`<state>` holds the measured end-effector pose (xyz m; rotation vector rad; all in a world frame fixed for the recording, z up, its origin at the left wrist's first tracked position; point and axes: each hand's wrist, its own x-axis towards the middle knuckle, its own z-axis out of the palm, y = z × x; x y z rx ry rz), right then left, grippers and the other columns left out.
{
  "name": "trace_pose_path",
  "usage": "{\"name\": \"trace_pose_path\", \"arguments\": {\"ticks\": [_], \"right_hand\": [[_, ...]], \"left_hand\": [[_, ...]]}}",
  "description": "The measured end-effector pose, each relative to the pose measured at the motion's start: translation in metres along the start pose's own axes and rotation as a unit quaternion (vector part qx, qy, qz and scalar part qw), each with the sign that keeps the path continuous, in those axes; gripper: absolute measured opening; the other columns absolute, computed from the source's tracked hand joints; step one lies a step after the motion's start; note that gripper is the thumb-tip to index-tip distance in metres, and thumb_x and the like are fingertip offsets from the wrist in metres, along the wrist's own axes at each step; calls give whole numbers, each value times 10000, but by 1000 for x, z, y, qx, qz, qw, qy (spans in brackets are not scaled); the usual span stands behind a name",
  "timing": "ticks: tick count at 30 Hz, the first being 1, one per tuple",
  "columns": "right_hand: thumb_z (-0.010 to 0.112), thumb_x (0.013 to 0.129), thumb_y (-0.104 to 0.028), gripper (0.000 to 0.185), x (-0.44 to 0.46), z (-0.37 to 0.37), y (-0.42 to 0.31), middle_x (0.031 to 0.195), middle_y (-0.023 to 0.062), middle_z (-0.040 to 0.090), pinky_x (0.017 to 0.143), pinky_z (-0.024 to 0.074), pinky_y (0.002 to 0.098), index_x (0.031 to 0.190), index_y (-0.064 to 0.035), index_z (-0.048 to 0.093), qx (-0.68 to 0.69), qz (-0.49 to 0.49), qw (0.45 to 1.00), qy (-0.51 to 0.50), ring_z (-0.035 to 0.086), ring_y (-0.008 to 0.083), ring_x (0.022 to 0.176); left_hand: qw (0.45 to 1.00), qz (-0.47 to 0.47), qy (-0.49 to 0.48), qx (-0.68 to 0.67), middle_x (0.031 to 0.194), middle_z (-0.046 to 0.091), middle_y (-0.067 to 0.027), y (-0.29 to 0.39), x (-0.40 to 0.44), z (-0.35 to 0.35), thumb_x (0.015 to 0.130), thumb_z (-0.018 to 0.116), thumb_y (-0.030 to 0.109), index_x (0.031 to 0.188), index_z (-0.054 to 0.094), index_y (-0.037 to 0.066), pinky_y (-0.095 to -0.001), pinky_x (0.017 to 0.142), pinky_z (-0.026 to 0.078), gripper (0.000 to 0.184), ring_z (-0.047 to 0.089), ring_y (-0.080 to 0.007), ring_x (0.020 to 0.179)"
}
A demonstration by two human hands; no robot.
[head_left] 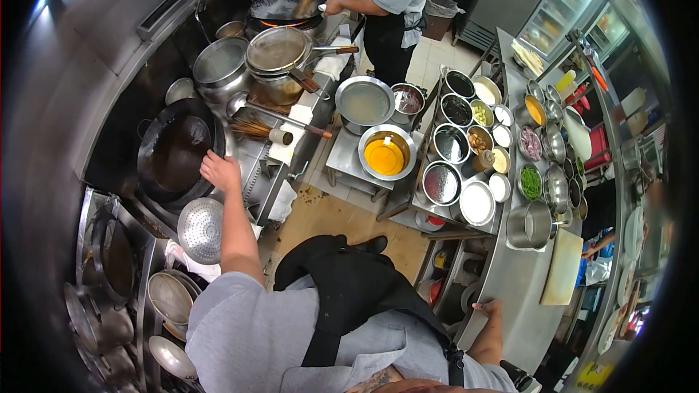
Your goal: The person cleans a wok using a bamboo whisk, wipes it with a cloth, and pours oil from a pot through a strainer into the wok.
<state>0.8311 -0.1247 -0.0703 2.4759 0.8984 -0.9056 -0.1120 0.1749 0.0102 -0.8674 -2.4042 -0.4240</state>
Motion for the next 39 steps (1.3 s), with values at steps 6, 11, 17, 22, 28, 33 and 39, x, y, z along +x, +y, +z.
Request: {"name": "trace_pose_path", "arguments": {"ticks": [6, 11, 17, 22, 28, 33, 39], "right_hand": [[968, 424, -592, 1194, 1, -2, -1, 1390, 245, 568, 1095, 451, 411, 1310, 102, 570, -12, 13, 1000, -7, 537, 312, 1328], [972, 424, -582, 1178, 0, -1, -2, 1381, 244, 575, 1089, 457, 412, 1301, 99, 579, -5, 15, 1000, -2, 545, 309, 1320], [969, 427, -587, 1159, -8, -10, -5, 1365, 246, 586, 1086, 459, 411, 1288, 94, 594, -3, 9, 1000, -16, 553, 312, 1311], [967, 431, -589, 1154, -3, -4, -4, 1367, 247, 585, 1079, 462, 409, 1282, 95, 595, -24, 17, 1000, 3, 557, 316, 1307], [912, 459, -680, 1200, -5, -1, -2, 1405, 235, 558, 1120, 427, 425, 1353, 40, 564, -51, -16, 999, 7, 516, 323, 1345], [749, 620, -747, 753, 81, 59, 37, 1166, 135, 708, 958, 526, 432, 1047, -127, 766, -229, -76, 970, -10, 656, 340, 1085], [912, 490, -639, 821, -25, 5, -15, 1213, 188, 683, 1033, 485, 482, 1090, -100, 759, -57, 43, 995, 65, 635, 353, 1169]], "left_hand": [[1000, -4, -8, -6, 1147, 581, -168, 0, 0, -1, 784, 679, 240, 1254, 562, -4, -465, 1063, 367, 542, 531, -341, 1111], [1000, -6, -13, -6, 1148, 580, -173, 2, 0, -6, 788, 681, 235, 1258, 561, -10, -463, 1067, 365, 544, 530, -343, 1114], [1000, 0, -4, -6, 1149, 583, -172, 3, 0, -5, 789, 681, 235, 1257, 563, -13, -459, 1071, 363, 542, 529, -342, 1116], [1000, -3, 0, -5, 1141, 586, -171, 2, 0, -3, 787, 682, 237, 1250, 570, -12, -456, 1070, 365, 538, 529, -342, 1118], [999, 5, 32, 12, 1109, 606, -149, 1, -1, 0, 763, 698, 247, 1241, 585, 24, -457, 1022, 398, 540, 558, -321, 1078], [982, 94, 101, 130, 810, 667, -65, -2, -3, 0, 703, 703, 292, 864, 655, 113, -413, 659, 515, 246, 669, -272, 741], [985, 103, 96, 100, 891, 673, -134, -12, -5, 24, 750, 690, 371, 1059, 674, 57, -471, 736, 515, 441, 667, -339, 809]]}}
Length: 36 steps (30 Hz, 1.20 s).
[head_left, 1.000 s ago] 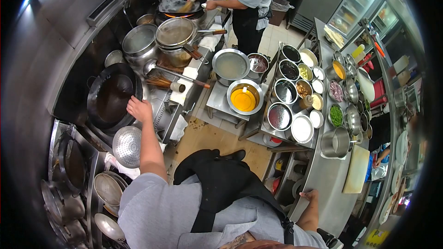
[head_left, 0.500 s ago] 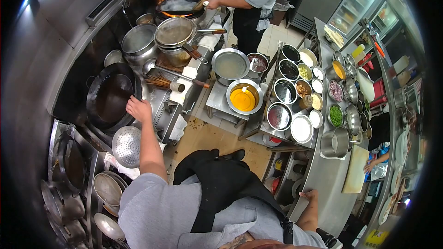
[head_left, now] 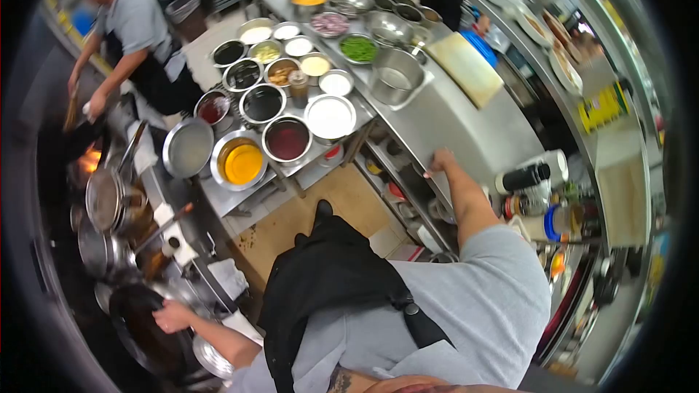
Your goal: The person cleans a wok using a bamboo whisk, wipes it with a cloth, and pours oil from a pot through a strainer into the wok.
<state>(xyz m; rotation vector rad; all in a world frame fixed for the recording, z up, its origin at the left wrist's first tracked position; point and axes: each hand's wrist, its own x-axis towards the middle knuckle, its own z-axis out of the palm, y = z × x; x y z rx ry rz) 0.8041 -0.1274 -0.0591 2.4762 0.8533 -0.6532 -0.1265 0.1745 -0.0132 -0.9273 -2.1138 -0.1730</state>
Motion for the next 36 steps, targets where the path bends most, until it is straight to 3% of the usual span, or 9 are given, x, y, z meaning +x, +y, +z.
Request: {"name": "trace_pose_path", "arguments": {"ticks": [5, 9, 11, 12, 14, 16, 18, 24, 36], "right_hand": [[922, 465, -631, 844, -3, 6, -3, 1225, 207, 673, 1089, 436, 536, 1080, -77, 757, -8, -1, 999, 52, 609, 401, 1198], [890, 517, -674, 734, 31, 21, 9, 1003, 186, 727, 902, 535, 479, 904, -62, 768, 12, -49, 997, -59, 693, 347, 939], [770, 564, -807, 791, 16, 5, 8, 907, 162, 726, 822, 548, 441, 836, -65, 752, -64, -99, 992, -40, 682, 358, 837], [814, 577, -741, 738, 19, -1, -4, 1124, 125, 721, 951, 524, 421, 1035, -163, 773, -142, -82, 983, -81, 659, 332, 1097], [880, 498, -703, 884, 104, 73, 39, 1291, 178, 646, 1033, 483, 434, 1110, -81, 741, -125, -110, 984, -55, 593, 317, 1241], [965, 415, -596, 1331, 68, 42, 29, 1493, 242, 459, 1130, 422, 420, 1454, 35, 423, -23, -13, 999, -24, 456, 332, 1392], [976, 401, -579, 1434, 38, 10, 18, 1534, 254, 397, 1149, 404, 417, 1498, 64, 313, 19, 1, 999, -48, 412, 327, 1426], [974, 402, -589, 1301, 41, 4, 20, 1452, 241, 510, 1133, 419, 416, 1403, 74, 472, 38, -13, 994, -102, 484, 306, 1376], [983, 405, -566, 1138, 20, -1, 13, 1325, 246, 616, 1047, 491, 425, 1271, 72, 612, 62, -31, 997, -45, 585, 337, 1269]], "left_hand": [[999, -15, 50, 14, 901, 648, -158, 4, -2, 8, 753, 650, 361, 1056, 659, 42, -478, 757, 500, 440, 640, -361, 808], [993, 9, -86, 78, 834, 689, -80, 5, 8, -24, 756, 682, 405, 905, 642, 81, -421, 661, 527, 358, 693, -276, 791], [995, 3, -62, 74, 844, 671, -55, 8, 9, -32, 751, 689, 378, 870, 648, 97, -402, 683, 511, 307, 673, -253, 791], [998, 13, -42, 55, 828, 658, -41, 6, 9, -30, 749, 685, 355, 870, 647, 110, -406, 712, 498, 276, 656, -246, 790], [994, -53, -96, 29, 950, 634, -74, 9, 10, -21, 752, 681, 331, 1088, 624, 90, -434, 834, 467, 418, 616, -291, 917], [996, -63, -65, -21, 1045, 598, -128, 8, 5, -15, 776, 675, 302, 1196, 587, 57, -466, 932, 443, 495, 577, -332, 1013], [992, -87, -80, -48, 1098, 596, -153, 9, 6, -17, 787, 666, 277, 1238, 568, 30, -473, 999, 406, 524, 553, -345, 1080], [987, -101, -87, -88, 1137, 596, -160, 8, 7, -19, 777, 675, 242, 1239, 562, 14, -465, 1037, 377, 528, 544, -336, 1108], [987, -95, -85, -93, 1159, 589, -161, 8, 7, -20, 778, 674, 238, 1245, 561, 21, -469, 1049, 369, 527, 537, -341, 1126]]}}
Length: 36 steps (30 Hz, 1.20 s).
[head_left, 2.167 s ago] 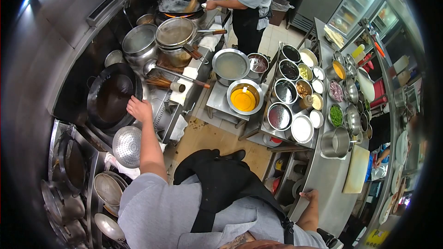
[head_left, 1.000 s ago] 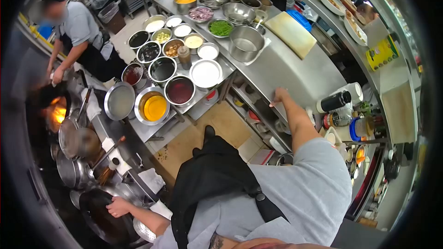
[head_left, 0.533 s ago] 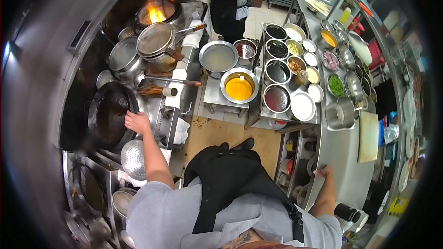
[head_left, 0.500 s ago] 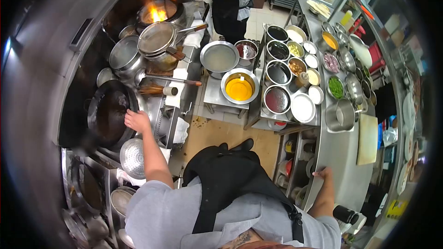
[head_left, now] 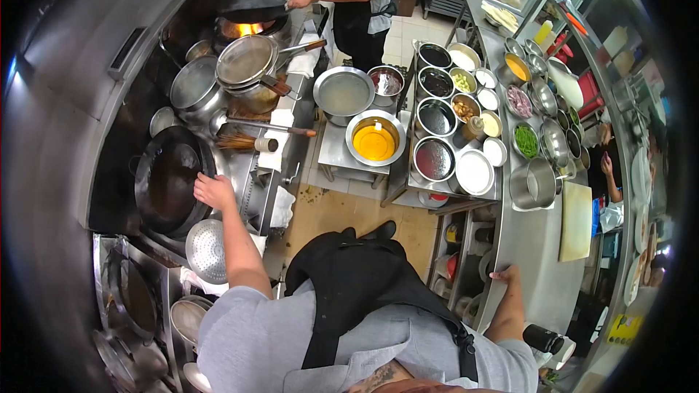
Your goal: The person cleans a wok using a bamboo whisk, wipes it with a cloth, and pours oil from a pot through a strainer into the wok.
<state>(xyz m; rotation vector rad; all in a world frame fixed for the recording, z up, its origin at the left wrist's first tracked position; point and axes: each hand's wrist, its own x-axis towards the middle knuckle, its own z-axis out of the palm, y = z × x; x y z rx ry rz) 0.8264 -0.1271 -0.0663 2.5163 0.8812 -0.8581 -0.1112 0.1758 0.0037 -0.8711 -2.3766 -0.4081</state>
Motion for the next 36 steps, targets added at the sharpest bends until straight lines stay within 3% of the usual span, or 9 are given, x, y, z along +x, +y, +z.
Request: {"name": "trace_pose_path", "arguments": {"ticks": [13, 21, 32, 36], "right_hand": [[962, 388, -617, 1246, 3, -3, -3, 1389, 231, 574, 1086, 468, 413, 1347, 62, 547, -37, -3, 999, 1, 544, 322, 1318], [990, 381, -553, 1194, 3, -2, -2, 1358, 201, 608, 1068, 486, 408, 1333, 39, 579, -23, 23, 999, 5, 570, 314, 1292], [1002, 389, -508, 1155, 1, 0, -2, 1360, 228, 597, 1077, 478, 412, 1312, 49, 589, 7, 25, 1000, 10, 567, 317, 1293], [991, 394, -534, 1184, -1, 1, -2, 1402, 223, 566, 1099, 456, 407, 1343, 33, 567, 18, -19, 1000, 4, 539, 334, 1318]], "left_hand": [[1000, -10, -18, -5, 1165, 583, -164, 3, 1, -3, 791, 658, 241, 1252, 546, 11, -471, 1077, 348, 528, 528, -337, 1136], [1000, -14, -12, -6, 1154, 589, -164, 3, 2, -4, 782, 660, 233, 1242, 556, 7, -465, 1064, 358, 522, 532, -337, 1122], [1000, -2, 25, 3, 1134, 595, -162, 0, 1, 7, 770, 684, 251, 1238, 576, 15, -475, 1056, 367, 535, 541, -341, 1118], [999, -5, -7, 41, 1105, 623, -136, -2, 7, -5, 765, 696, 270, 1229, 589, 34, -465, 971, 419, 531, 581, -327, 1061]]}}
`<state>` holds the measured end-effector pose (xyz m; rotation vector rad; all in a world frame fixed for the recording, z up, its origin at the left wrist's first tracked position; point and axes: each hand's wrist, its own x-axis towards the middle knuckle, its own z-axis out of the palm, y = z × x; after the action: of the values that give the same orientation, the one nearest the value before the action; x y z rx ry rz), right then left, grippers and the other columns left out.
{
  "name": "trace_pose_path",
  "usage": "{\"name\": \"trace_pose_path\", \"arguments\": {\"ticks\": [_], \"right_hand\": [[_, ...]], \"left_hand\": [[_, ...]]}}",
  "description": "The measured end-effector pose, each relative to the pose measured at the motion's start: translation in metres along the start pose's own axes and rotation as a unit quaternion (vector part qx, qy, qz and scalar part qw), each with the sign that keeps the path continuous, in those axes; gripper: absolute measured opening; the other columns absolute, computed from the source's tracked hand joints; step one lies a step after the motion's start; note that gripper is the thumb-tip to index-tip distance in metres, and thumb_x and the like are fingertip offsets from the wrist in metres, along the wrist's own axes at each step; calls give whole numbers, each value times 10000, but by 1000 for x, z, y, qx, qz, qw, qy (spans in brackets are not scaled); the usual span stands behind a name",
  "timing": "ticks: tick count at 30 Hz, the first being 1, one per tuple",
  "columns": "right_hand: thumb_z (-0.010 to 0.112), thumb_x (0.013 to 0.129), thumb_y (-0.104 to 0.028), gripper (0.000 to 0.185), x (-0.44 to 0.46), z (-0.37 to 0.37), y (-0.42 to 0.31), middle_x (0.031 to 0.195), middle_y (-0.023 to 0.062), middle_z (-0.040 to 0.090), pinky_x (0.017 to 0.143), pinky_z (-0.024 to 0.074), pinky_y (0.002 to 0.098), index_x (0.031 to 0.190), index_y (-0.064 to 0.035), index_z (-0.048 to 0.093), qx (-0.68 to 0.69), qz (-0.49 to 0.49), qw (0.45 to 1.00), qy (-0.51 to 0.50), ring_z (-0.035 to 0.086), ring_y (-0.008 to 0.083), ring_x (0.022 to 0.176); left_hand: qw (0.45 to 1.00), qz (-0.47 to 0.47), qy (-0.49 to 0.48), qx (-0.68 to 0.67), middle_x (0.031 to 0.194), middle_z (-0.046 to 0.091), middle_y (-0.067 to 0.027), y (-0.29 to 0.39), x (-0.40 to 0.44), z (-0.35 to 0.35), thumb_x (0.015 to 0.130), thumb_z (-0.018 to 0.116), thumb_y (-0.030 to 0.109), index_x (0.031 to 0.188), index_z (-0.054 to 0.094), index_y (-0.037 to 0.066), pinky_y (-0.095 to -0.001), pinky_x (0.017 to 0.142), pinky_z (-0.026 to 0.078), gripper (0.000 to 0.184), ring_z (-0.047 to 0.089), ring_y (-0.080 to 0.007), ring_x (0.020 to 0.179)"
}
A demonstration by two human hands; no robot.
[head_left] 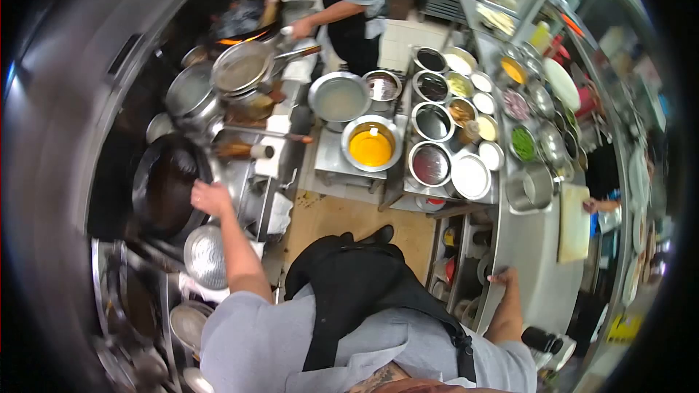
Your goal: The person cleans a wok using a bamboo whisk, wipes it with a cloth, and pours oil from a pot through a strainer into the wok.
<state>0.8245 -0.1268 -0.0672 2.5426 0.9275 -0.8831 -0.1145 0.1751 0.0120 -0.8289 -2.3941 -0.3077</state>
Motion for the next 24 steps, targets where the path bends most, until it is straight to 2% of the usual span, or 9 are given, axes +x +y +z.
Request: {"name": "trace_pose_path", "arguments": {"ticks": [2, 4, 5, 6, 8, 13, 16, 23, 24], "right_hand": [[943, 442, -622, 1140, 40, 30, 29, 1375, 193, 596, 1082, 469, 405, 1348, -27, 588, -73, -65, 994, 51, 559, 350, 1290], [847, 522, -740, 847, 44, 28, 18, 1186, 145, 705, 988, 515, 443, 1104, -130, 761, -162, -14, 985, -51, 636, 349, 1167], [863, 509, -726, 793, 54, 39, 28, 1135, 146, 721, 947, 531, 449, 1033, -135, 782, -151, -29, 988, -26, 662, 342, 1115], [877, 506, -704, 806, 55, 43, 29, 1163, 143, 714, 947, 534, 437, 1071, -140, 771, -144, -23, 989, -8, 663, 337, 1119], [926, 502, -609, 810, -25, -14, -26, 1247, 137, 685, 1016, 503, 437, 1137, -138, 751, -92, 65, 993, -26, 621, 334, 1212], [963, 485, -537, 963, -12, 1, -18, 1481, 184, 497, 1094, 445, 482, 1301, -128, 660, -65, 101, 993, 6, 446, 358, 1392], [944, 465, -593, 894, -19, 2, -16, 1287, 199, 647, 1104, 402, 504, 1121, -24, 736, -48, 64, 996, 40, 539, 375, 1294], [943, 474, -588, 882, -16, 1, -15, 1284, 192, 648, 1082, 426, 490, 1134, -41, 735, -36, 85, 995, 25, 542, 359, 1293], [955, 498, -542, 951, -17, -3, -18, 1444, 180, 482, 1108, 404, 523, 1276, -91, 644, -10, 104, 994, -9, 428, 405, 1373]], "left_hand": [[997, 36, 37, 58, 1036, 643, -87, -1, -3, 13, 716, 697, 320, 1134, 628, 83, -429, 819, 455, 486, 606, -274, 954], [996, 68, 37, 47, 981, 672, -104, -7, -3, 23, 728, 702, 327, 1081, 657, 89, -446, 829, 490, 428, 646, -285, 939], [996, 40, -40, 69, 963, 680, -108, 8, -1, -10, 742, 692, 314, 1086, 657, 76, -452, 819, 504, 420, 665, -298, 909], [996, 55, 51, 58, 953, 680, -107, -3, -4, 18, 750, 686, 303, 1089, 655, 68, -449, 794, 507, 413, 669, -298, 884], [993, 64, 53, 82, 967, 656, -121, -7, -5, 24, 776, 682, 354, 1146, 633, 49, -468, 790, 497, 481, 646, -314, 906], [993, 55, 87, 60, 1010, 640, -127, -5, -9, 29, 774, 642, 343, 1167, 640, 56, -481, 859, 477, 487, 631, -337, 932], [994, 52, 79, 62, 1002, 635, -121, -6, -10, 33, 761, 644, 334, 1153, 644, 59, -479, 869, 478, 479, 629, -336, 932], [990, 52, 107, 79, 975, 621, -107, -8, -10, 44, 740, 652, 349, 1122, 652, 86, -481, 860, 473, 464, 617, -332, 907], [990, 50, 106, 83, 976, 621, -107, -8, -10, 44, 738, 652, 352, 1120, 653, 90, -479, 856, 473, 463, 615, -331, 900]]}}
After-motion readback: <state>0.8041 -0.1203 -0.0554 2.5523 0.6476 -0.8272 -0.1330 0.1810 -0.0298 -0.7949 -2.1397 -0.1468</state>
